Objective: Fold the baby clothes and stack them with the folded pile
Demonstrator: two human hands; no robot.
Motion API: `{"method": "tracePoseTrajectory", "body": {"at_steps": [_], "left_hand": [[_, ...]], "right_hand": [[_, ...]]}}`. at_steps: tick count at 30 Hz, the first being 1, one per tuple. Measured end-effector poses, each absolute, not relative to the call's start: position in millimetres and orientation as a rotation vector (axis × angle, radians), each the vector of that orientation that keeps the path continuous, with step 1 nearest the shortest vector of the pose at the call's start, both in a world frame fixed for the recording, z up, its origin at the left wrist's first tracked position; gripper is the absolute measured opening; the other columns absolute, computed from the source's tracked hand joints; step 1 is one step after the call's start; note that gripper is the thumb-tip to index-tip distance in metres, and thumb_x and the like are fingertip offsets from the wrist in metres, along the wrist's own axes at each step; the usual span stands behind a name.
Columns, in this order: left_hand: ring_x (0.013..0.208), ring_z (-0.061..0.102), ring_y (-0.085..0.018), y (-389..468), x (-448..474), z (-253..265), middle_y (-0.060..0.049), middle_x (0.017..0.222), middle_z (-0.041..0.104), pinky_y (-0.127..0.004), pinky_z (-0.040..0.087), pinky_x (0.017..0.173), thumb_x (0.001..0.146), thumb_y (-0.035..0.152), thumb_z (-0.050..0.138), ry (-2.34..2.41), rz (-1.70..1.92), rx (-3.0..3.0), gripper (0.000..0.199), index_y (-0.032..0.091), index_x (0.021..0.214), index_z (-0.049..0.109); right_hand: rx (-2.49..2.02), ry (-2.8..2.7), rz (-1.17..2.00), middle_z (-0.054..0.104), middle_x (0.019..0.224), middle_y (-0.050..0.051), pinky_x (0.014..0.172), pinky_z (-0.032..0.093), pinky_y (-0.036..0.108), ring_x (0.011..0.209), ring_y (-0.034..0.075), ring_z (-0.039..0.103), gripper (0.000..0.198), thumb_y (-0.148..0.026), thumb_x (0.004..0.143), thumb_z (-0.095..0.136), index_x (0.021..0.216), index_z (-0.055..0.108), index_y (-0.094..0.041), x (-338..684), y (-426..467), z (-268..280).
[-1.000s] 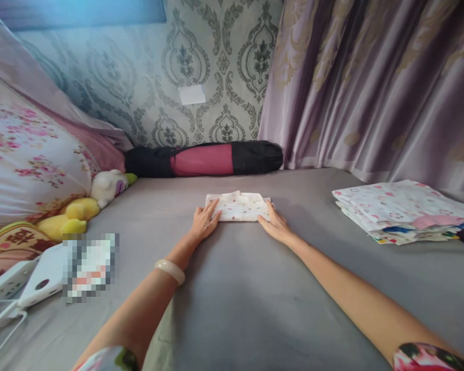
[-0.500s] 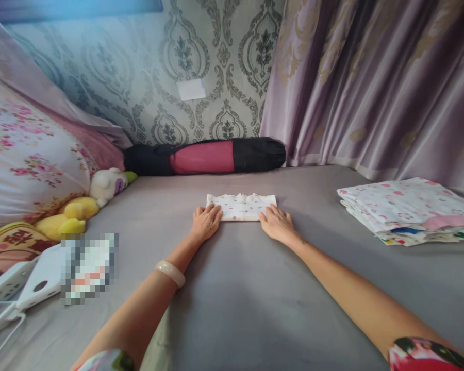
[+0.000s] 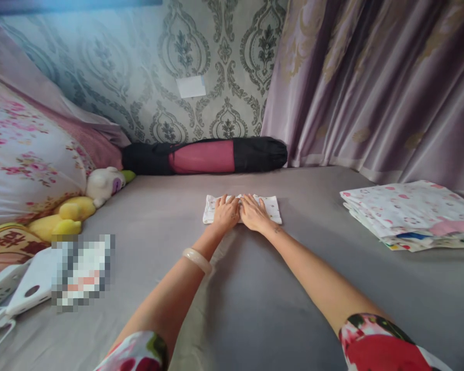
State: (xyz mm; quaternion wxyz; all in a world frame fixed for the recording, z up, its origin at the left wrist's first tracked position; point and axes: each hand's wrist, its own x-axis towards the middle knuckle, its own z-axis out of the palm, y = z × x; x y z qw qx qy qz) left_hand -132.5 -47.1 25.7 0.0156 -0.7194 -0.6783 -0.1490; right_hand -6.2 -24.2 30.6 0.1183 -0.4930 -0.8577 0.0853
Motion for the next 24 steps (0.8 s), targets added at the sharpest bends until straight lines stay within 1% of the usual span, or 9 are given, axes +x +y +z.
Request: {"method": "tracePoseTrajectory", "body": {"at_steps": [3,9,17,21,24], "left_hand": [[0.143,0.031,-0.028,-43,-132,19,-0.004,0.146,0.051,-0.048,0.023,0.117,0.099,0.027,0.032,-2.192,-0.445,-2.275,0.042,0.022,0.135,0.052],[0.143,0.032,-0.026,-44,-135,5,-0.005,0.15,0.046,-0.048,0.025,0.117,0.101,0.032,0.028,-2.23,-0.45,-2.287,0.046,0.022,0.142,0.045],[0.14,0.036,-0.025,-43,-134,3,-0.005,0.147,0.049,-0.048,0.029,0.115,0.1,0.032,0.03,-2.187,-0.487,-2.246,0.043,0.026,0.137,0.05],[0.139,0.037,-0.026,-45,-137,4,-0.008,0.147,0.049,-0.047,0.03,0.114,0.101,0.036,0.031,-2.181,-0.467,-2.202,0.042,0.023,0.134,0.052],[0.137,0.038,-0.027,-47,-141,6,-0.011,0.146,0.048,-0.045,0.03,0.113,0.1,0.038,0.032,-2.191,-0.439,-2.156,0.043,0.02,0.134,0.052]], "right_hand": [[-1.446,-2.516,0.258,0.031,0.157,0.008,0.119,0.015,0.05,0.146,0.023,0.022,0.053,-0.025,0.1,0.023,0.148,0.037,-0.01,-7,-19,21],[-1.426,-2.503,0.185,0.036,0.155,0.007,0.119,0.017,0.047,0.145,0.023,0.025,0.052,-0.026,0.1,0.026,0.149,0.038,-0.012,-4,-20,6],[-1.496,-2.502,0.195,0.035,0.156,0.005,0.119,0.016,0.045,0.146,0.021,0.023,0.052,-0.026,0.099,0.026,0.149,0.038,-0.016,-6,-21,10],[-1.57,-2.473,0.207,0.033,0.157,0.004,0.119,0.016,0.046,0.146,0.023,0.023,0.053,-0.029,0.1,0.025,0.149,0.037,-0.016,-3,-20,10],[-1.617,-2.443,0.21,0.032,0.157,0.005,0.119,0.015,0.047,0.146,0.024,0.023,0.053,-0.03,0.1,0.023,0.149,0.038,-0.014,0,-19,10]]}}
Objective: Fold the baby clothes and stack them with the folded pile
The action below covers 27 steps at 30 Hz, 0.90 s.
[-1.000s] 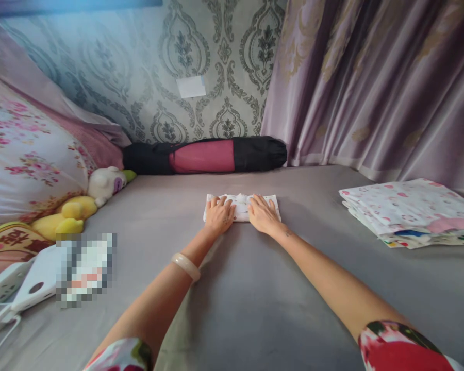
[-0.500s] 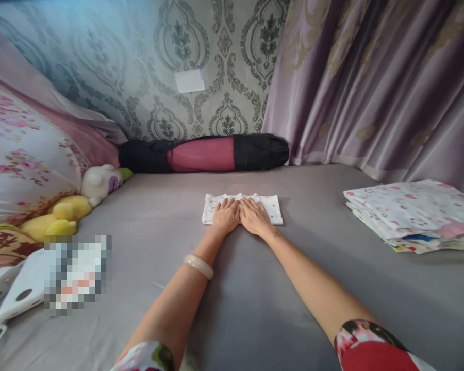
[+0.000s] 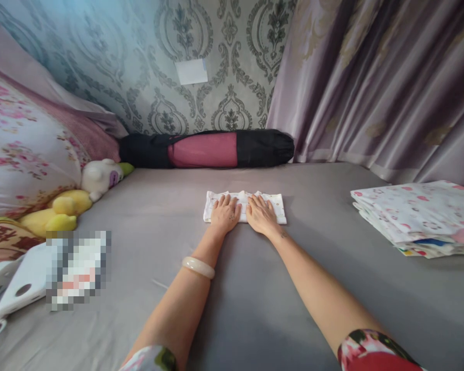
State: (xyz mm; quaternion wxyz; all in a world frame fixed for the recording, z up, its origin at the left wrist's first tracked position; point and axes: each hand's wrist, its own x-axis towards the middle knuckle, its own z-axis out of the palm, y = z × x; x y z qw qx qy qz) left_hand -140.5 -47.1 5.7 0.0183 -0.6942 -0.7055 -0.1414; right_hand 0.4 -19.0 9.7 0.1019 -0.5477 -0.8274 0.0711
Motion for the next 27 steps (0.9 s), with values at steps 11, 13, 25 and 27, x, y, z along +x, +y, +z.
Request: {"method": "tracePoseTrajectory", "body": {"at_steps": [11,13,25,27], "left_hand": [[0.141,0.034,-0.03,-50,-165,7,-0.014,0.146,0.047,-0.047,0.03,0.113,0.1,0.043,0.03,-2.341,-0.374,-1.987,0.048,0.016,0.133,0.052],[0.143,0.03,-0.03,-52,-170,6,-0.014,0.151,0.042,-0.047,0.029,0.114,0.1,0.043,0.029,-2.39,-0.366,-1.974,0.051,0.015,0.137,0.049],[0.145,0.029,-0.03,-56,-189,2,-0.015,0.157,0.032,-0.049,0.024,0.117,0.099,0.045,0.022,-2.56,-0.407,-1.919,0.062,0.01,0.149,0.034],[0.145,0.029,-0.029,-56,-192,0,-0.016,0.156,0.033,-0.048,0.023,0.118,0.099,0.045,0.02,-2.569,-0.412,-1.907,0.064,0.008,0.149,0.033]], "right_hand": [[-1.769,-2.369,0.142,0.028,0.158,0.01,0.12,0.011,0.044,0.146,0.024,0.021,0.055,-0.031,0.1,0.024,0.15,0.034,-0.01,10,-14,8],[-1.809,-2.347,0.137,0.03,0.158,0.011,0.119,0.011,0.045,0.146,0.025,0.021,0.057,-0.033,0.1,0.024,0.15,0.034,-0.009,14,-12,8],[-2.001,-2.203,0.166,0.024,0.159,0.016,0.117,0.018,0.045,0.146,0.028,0.02,0.061,-0.035,0.1,0.021,0.15,0.031,-0.002,36,-3,8],[-2.046,-2.147,0.155,0.026,0.157,0.019,0.116,0.019,0.045,0.145,0.029,0.022,0.062,-0.036,0.1,0.022,0.15,0.03,0.0,38,-2,7]]}}
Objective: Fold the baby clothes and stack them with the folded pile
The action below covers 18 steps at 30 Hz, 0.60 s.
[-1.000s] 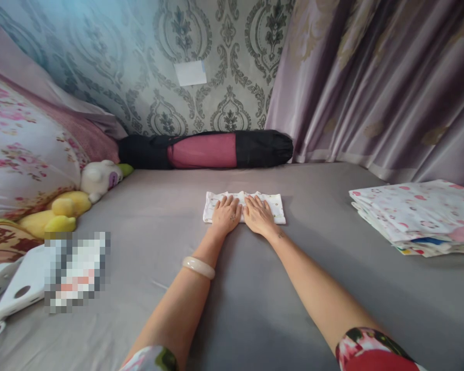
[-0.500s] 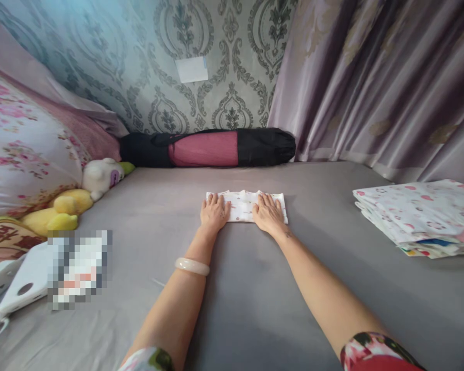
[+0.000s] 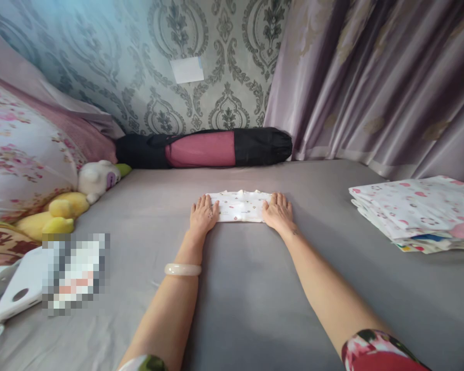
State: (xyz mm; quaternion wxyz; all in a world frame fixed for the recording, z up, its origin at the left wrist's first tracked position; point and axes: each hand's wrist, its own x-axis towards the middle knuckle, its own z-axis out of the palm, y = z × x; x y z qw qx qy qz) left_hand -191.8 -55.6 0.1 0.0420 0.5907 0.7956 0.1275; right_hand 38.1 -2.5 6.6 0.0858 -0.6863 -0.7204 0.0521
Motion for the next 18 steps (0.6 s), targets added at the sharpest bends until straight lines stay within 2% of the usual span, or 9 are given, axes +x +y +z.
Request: {"method": "tracePoseTrajectory", "body": {"at_steps": [6,13,18], "left_hand": [[0.144,0.031,-0.029,-57,-194,-2,-0.016,0.154,0.036,-0.049,0.024,0.117,0.099,0.047,0.021,2.447,0.399,1.81,0.064,0.008,0.149,0.034],[0.146,0.026,-0.027,-55,-174,11,-0.017,0.155,0.036,-0.045,0.018,0.12,0.1,0.043,0.024,2.516,0.53,2.092,0.06,0.008,0.144,0.042],[0.143,0.032,-0.028,-51,-163,6,-0.015,0.151,0.043,-0.046,0.021,0.119,0.1,0.043,0.027,2.376,0.396,2.164,0.054,0.012,0.14,0.047]], "right_hand": [[-2.092,-2.09,0.126,0.029,0.156,0.021,0.116,0.02,0.046,0.144,0.03,0.025,0.064,-0.038,0.099,0.022,0.149,0.031,0.002,40,-1,4],[-1.842,-2.237,-0.007,0.024,0.159,0.017,0.118,0.011,0.046,0.147,0.027,0.018,0.059,-0.034,0.1,0.023,0.149,0.032,-0.003,30,-5,12],[-1.8,-2.325,0.078,0.031,0.156,0.015,0.118,0.015,0.045,0.145,0.027,0.022,0.058,-0.036,0.101,0.022,0.149,0.035,-0.006,24,-7,6]]}}
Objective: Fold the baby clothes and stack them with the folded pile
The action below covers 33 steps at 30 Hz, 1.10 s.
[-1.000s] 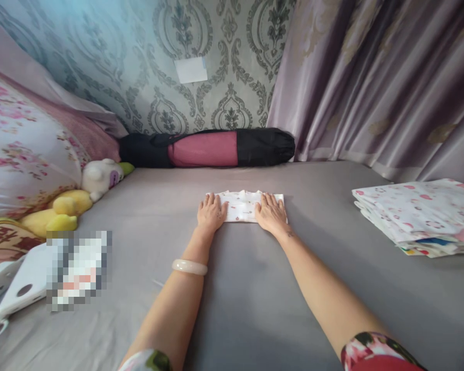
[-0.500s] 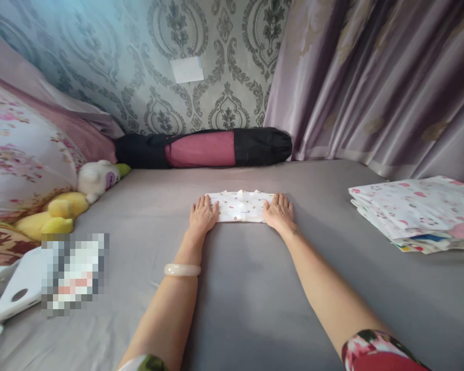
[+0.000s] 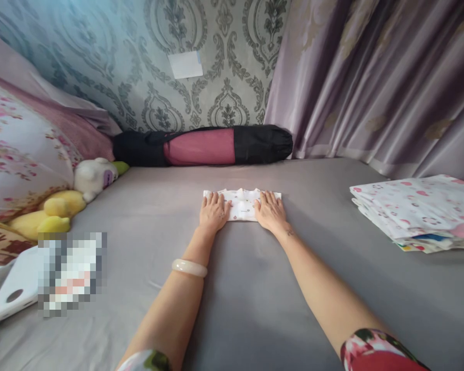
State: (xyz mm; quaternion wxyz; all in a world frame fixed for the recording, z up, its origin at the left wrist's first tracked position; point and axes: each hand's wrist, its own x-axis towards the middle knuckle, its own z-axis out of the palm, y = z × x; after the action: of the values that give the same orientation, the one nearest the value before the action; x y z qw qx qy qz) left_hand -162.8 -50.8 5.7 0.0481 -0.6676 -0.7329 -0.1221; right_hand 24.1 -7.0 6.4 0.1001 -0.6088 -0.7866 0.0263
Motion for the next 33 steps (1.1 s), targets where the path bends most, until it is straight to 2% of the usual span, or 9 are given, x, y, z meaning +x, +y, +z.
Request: {"method": "tracePoseTrajectory", "body": {"at_steps": [12,17,21,27,33], "left_hand": [[0.141,0.035,-0.029,-49,-165,2,-0.017,0.148,0.045,-0.049,0.025,0.116,0.101,0.042,0.026,-2.26,-0.336,-2.062,0.053,0.012,0.139,0.047],[0.141,0.035,-0.029,-49,-158,5,-0.015,0.146,0.049,-0.048,0.022,0.118,0.101,0.041,0.026,-2.156,-0.396,-2.014,0.052,0.012,0.137,0.05],[0.142,0.036,-0.027,-49,-146,7,-0.014,0.147,0.048,-0.045,0.024,0.118,0.102,0.039,0.026,-2.078,-0.41,-2.107,0.051,0.012,0.139,0.049],[0.142,0.035,-0.027,-50,-137,4,-0.014,0.151,0.042,-0.046,0.028,0.116,0.102,0.038,0.029,-2.134,-0.343,-2.212,0.05,0.014,0.142,0.046],[0.142,0.036,-0.026,-51,-138,5,-0.014,0.15,0.044,-0.046,0.028,0.116,0.102,0.038,0.031,-2.146,-0.38,-2.212,0.047,0.017,0.14,0.047]], "right_hand": [[-1.814,-2.335,0.104,0.033,0.156,0.015,0.117,0.017,0.045,0.145,0.028,0.023,0.056,-0.036,0.102,0.024,0.148,0.037,-0.007,24,-7,6],[-1.734,-2.329,0.071,0.035,0.155,0.014,0.118,0.014,0.047,0.145,0.027,0.025,0.053,-0.033,0.102,0.025,0.148,0.037,-0.009,18,-11,12],[-1.625,-2.364,0.074,0.036,0.154,0.013,0.119,0.014,0.045,0.144,0.026,0.026,0.051,-0.031,0.102,0.025,0.145,0.042,-0.008,11,-17,14],[-1.648,-2.383,0.127,0.032,0.156,0.012,0.118,0.016,0.045,0.145,0.025,0.025,0.051,-0.03,0.102,0.026,0.146,0.04,-0.009,8,-18,7],[-1.641,-2.379,0.114,0.033,0.156,0.013,0.118,0.017,0.047,0.145,0.025,0.026,0.051,-0.031,0.102,0.026,0.146,0.041,-0.009,8,-16,4]]}}
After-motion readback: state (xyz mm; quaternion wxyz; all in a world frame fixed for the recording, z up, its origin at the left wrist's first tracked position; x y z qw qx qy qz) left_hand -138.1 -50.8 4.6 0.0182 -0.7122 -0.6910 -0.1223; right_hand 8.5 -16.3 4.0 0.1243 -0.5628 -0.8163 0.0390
